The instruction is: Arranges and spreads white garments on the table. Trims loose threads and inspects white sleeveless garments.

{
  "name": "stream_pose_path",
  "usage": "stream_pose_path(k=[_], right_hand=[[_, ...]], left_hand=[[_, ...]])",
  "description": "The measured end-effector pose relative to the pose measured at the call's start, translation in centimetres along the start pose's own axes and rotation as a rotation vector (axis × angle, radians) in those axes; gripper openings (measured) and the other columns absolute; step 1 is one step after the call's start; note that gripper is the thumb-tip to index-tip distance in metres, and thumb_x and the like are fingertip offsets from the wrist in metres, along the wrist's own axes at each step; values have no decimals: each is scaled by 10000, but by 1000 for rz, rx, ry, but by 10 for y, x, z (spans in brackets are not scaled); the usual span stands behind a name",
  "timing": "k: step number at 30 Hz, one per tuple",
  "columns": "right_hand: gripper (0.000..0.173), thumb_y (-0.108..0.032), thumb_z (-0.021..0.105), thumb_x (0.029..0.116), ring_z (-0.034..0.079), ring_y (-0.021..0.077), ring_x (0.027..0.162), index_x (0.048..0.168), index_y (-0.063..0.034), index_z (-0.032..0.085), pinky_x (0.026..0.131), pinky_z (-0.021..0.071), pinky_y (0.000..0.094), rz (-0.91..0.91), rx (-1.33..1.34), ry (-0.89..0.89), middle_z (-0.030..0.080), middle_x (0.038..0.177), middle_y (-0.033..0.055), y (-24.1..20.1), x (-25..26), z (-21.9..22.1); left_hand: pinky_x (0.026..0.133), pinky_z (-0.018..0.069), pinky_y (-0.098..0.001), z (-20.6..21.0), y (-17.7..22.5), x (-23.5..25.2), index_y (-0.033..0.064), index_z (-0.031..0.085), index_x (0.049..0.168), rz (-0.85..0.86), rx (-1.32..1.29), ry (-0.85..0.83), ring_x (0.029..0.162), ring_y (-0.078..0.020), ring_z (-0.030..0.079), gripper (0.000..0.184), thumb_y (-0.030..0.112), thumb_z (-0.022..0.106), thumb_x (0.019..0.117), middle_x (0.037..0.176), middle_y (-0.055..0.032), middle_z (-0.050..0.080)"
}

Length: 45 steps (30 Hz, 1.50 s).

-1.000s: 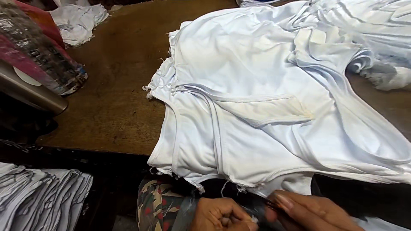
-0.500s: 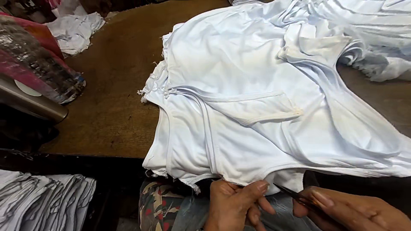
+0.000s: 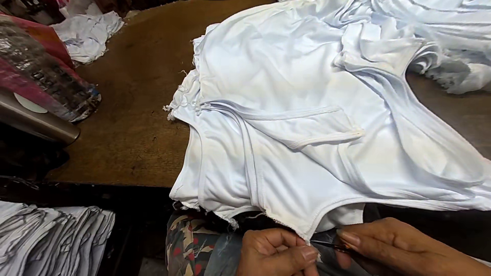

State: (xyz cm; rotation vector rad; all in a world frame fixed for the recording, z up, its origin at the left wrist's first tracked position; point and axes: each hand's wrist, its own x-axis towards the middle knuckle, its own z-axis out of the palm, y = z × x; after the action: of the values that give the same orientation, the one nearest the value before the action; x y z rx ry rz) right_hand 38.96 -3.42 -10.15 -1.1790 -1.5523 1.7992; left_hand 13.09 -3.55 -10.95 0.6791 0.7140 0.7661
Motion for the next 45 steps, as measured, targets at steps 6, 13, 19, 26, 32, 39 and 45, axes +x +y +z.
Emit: stream_pose_path(k=[6,13,19,26,32,39,45], right_hand=[[360,-280,466,1097,386,-29,507,917,-82,708,470,317,174,-38,-113,-9,504,640,-94,-6,9,1],[444,-323,456,1102,500,138,550,848,-31,675,515,379,363,-152,-482,92,559,632,54,-6,11,5],[443,-404,543,1067,569,225,589,1078,20,672,524,449,396,-287,-675,297,633,731,160,-33,3,24],[228,-239,522,989,639,186,615,1007,-99,701,466,468,369,-571,-1090,607,675,768,50,-8,47,42],[170,-354,601,930,426,-60,518,977,-197,648,434,362,158,-564,-886,538,515,657,-145,-51,47,8],[201,-223,514,962,604,217,566,888,-112,665,417,424,378,-605,-1268,594,616,719,38,-11,57,35],[47,-257,655,843,448,-75,480,870,-257,693,394,372,152,-440,-667,398,545,616,-176,-54,50,-2]], left_hand=[[458,486,-205,-1,-2,1,-22,715,944,-29,-8,-7,514,-49,583,102,29,635,981,708,-64,694],[464,490,-206,-3,-3,2,-25,709,954,-53,-28,-11,517,-52,587,97,13,625,982,712,-63,696],[463,508,-222,-2,-4,0,-44,716,955,39,294,-14,508,-54,590,89,27,662,966,686,-35,686],[525,500,-203,-7,-7,-1,-30,717,951,183,631,-27,587,-47,593,99,11,760,872,770,-43,684],[493,507,-191,-25,3,-4,11,742,978,378,766,229,614,-52,591,80,63,716,923,878,-47,664],[477,546,-225,-33,7,-4,-4,751,971,382,671,285,581,-82,624,150,96,643,999,846,-59,697],[448,524,-238,-30,16,2,-44,713,1106,235,410,299,550,-90,605,254,125,529,1062,856,-86,715]])
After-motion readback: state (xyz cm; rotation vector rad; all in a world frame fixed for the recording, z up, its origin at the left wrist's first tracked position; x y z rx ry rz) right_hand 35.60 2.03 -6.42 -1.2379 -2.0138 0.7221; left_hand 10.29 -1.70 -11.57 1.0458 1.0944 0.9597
